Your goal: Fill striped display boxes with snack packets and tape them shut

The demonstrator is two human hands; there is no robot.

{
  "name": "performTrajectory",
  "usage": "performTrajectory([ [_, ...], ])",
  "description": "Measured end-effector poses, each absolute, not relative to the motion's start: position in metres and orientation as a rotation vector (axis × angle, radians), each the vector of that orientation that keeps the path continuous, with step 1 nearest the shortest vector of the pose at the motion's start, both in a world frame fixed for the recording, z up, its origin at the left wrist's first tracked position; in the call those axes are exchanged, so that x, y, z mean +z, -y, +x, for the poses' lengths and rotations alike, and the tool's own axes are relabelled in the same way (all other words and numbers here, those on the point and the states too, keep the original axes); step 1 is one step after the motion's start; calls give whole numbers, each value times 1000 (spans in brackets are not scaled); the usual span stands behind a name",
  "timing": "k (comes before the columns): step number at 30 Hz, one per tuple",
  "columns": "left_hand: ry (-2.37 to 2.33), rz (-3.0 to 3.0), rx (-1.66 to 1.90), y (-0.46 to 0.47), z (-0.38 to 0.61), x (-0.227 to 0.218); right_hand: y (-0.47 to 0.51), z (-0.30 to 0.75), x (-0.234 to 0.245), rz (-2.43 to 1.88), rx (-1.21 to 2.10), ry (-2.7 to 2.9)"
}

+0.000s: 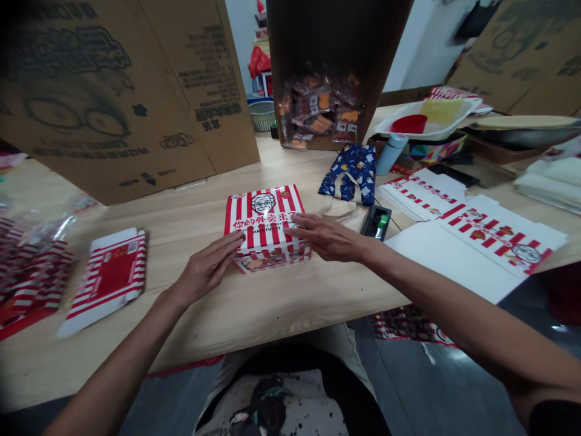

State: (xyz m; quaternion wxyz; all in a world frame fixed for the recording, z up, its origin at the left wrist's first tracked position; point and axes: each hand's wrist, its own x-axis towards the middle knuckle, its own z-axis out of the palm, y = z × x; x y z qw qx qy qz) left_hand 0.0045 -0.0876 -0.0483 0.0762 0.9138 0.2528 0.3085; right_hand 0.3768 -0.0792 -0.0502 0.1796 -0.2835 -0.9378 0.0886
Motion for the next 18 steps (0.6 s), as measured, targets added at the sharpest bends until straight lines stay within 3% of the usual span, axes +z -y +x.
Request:
performTrajectory([
  [6, -876, 2922, 923, 90, -1, -47, 78, 377, -48, -774, 192, 2670],
  [12, -1023, 3074, 1005, 102, 9, -58, 83, 371, -77, -670, -26, 2540],
  [18, -757, 3213, 1115, 78, 55, -66, 88, 353, -88, -713, -115, 2388],
])
